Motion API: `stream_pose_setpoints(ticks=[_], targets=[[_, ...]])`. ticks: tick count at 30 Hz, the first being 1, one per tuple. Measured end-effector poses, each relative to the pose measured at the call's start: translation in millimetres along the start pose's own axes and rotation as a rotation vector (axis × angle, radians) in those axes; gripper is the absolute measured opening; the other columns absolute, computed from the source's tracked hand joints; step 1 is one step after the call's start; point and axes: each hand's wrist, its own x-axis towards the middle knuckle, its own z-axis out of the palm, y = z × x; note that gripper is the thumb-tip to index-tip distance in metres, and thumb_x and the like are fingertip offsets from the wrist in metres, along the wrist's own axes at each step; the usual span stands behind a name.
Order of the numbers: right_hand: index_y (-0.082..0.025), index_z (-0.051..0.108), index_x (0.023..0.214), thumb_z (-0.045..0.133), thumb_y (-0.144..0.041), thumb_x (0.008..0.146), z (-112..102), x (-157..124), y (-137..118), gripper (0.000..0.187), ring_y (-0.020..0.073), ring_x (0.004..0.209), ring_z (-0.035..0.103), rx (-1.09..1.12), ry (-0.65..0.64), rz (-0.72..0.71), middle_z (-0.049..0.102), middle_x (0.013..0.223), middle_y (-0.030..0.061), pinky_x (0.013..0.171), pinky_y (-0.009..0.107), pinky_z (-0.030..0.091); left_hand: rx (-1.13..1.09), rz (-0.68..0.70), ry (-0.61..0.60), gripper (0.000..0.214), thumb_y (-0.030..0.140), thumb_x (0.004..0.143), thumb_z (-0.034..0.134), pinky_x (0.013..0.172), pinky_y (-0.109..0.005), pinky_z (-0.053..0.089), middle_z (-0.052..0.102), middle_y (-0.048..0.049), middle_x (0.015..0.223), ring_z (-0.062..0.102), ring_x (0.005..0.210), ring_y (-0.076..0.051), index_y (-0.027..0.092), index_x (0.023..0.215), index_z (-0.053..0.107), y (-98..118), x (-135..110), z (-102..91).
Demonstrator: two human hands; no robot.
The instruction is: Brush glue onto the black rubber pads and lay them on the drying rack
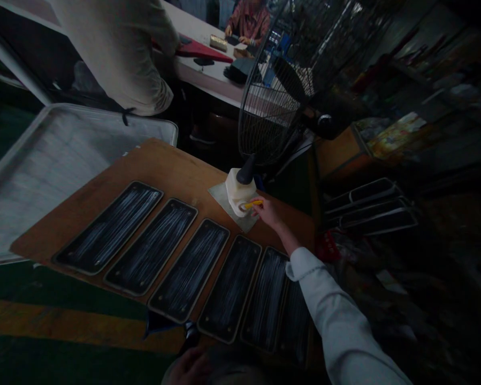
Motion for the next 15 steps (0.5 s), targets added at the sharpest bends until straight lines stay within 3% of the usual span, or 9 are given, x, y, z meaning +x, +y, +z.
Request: stream_pose_setpoints(ticks=[4, 7, 11, 15], targets=[[-0.017, 0.057, 0.122, 0.06, -0.036, 0.094, -3, -26, 19, 0.034, 0.0209, 0.099, 0.064, 0.045, 0.088, 0.131, 0.061, 0.119, 0.0083, 0.083, 0.041, 0.057, -0.038, 0.059, 0.0, 0.057, 0.046, 0.048, 0.088, 0.063, -0.03, 0.056, 0.074, -0.0069, 0.077, 0.072, 0.073, -0.025, 0.019, 0.093, 0.066, 22, 1, -2.6], [-0.017, 0.058, 0.12, 0.06, -0.037, 0.094, -17, -78, 48, 0.033, 0.0203, 0.097, 0.064, 0.077, 0.176, 0.278, 0.062, 0.118, 0.0078, 0.082, 0.04, 0.057, -0.039, 0.054, 0.034, 0.054, 0.036, 0.052, 0.089, 0.066, -0.029, 0.057, 0.075, -0.0096, 0.087, 0.074, 0.079, -0.026, 0.016, 0.096, 0.064, 47, -7, 7.9], [-0.015, 0.061, 0.102, 0.065, -0.027, 0.089, -30, -193, 91, 0.018, 0.0137, 0.071, 0.063, 0.133, 0.303, 0.529, 0.065, 0.085, 0.0003, 0.063, 0.028, 0.054, -0.05, 0.048, -0.031, 0.039, 0.025, 0.064, 0.085, 0.07, -0.027, 0.058, 0.075, -0.0095, 0.088, 0.074, 0.082, -0.023, 0.016, 0.094, 0.063, 70, -18, 22.7], [-0.019, 0.056, 0.086, 0.07, -0.024, 0.076, -6, -323, 119, 0.018, 0.0133, 0.058, 0.059, 0.252, 0.491, 0.815, 0.057, 0.066, -0.0046, 0.047, 0.021, 0.041, -0.003, 0.02, -0.03, 0.017, 0.016, 0.077, 0.073, 0.071, -0.026, 0.059, 0.075, -0.009, 0.084, 0.075, 0.076, -0.02, 0.016, 0.09, 0.061, 77, -23, 26.5]])
